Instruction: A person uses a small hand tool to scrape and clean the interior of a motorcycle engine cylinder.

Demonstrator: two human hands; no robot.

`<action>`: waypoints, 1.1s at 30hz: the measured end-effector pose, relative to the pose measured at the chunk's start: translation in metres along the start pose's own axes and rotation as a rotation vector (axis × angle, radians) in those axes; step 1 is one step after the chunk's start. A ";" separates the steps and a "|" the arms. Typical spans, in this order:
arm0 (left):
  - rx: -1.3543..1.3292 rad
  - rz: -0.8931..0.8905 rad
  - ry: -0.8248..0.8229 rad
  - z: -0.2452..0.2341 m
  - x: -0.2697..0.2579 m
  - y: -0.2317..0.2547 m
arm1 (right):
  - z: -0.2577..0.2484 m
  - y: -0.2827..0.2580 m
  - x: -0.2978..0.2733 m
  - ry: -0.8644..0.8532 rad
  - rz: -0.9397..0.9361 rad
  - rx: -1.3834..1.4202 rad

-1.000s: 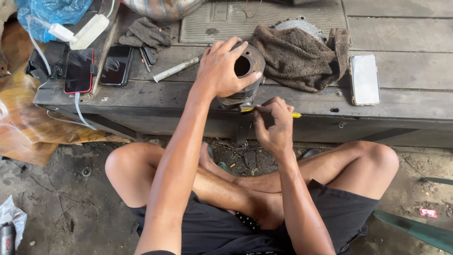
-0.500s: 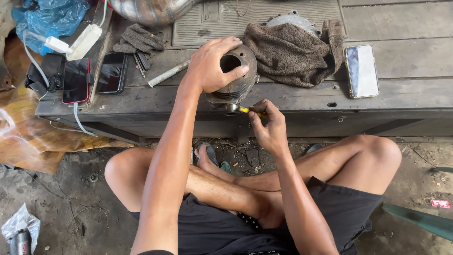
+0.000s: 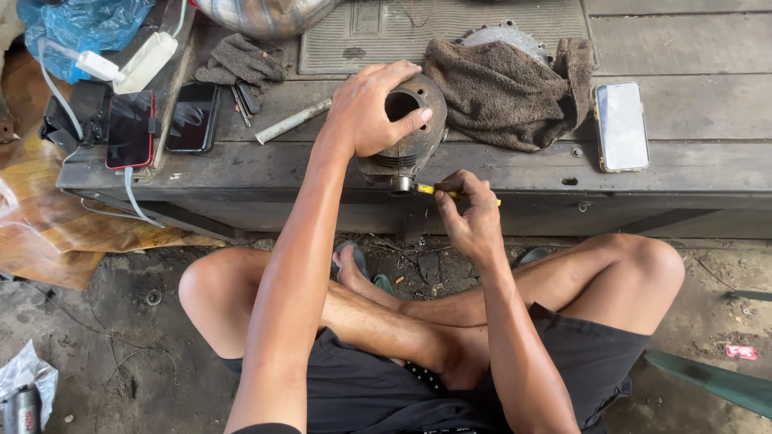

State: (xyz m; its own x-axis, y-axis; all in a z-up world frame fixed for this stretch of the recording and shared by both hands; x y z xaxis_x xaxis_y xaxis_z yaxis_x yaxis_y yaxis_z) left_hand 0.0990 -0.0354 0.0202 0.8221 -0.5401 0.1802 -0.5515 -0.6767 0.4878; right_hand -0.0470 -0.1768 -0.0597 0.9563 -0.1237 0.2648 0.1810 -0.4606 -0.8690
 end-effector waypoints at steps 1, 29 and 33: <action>-0.002 -0.001 -0.001 0.001 0.000 0.000 | 0.001 -0.008 0.000 -0.001 0.001 -0.001; 0.007 0.015 0.015 -0.001 -0.002 0.002 | 0.005 -0.028 0.000 0.024 -0.055 0.136; -0.003 -0.016 0.011 -0.002 -0.002 0.001 | 0.006 -0.004 0.000 0.033 -0.028 0.155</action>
State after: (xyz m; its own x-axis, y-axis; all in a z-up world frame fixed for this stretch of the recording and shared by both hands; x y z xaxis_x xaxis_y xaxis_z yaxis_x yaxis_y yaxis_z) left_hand 0.0970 -0.0345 0.0219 0.8321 -0.5241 0.1815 -0.5381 -0.6835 0.4933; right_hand -0.0459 -0.1699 -0.0591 0.9429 -0.1425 0.3009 0.2431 -0.3231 -0.9146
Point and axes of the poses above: each hand's wrist, its own x-axis towards the middle knuckle, its own z-axis out of the palm, y = z × x, the point moved 10 cm from there along x, towards the middle knuckle, and after that the axes turned 2 degrees about y, right-handed, at the moved point
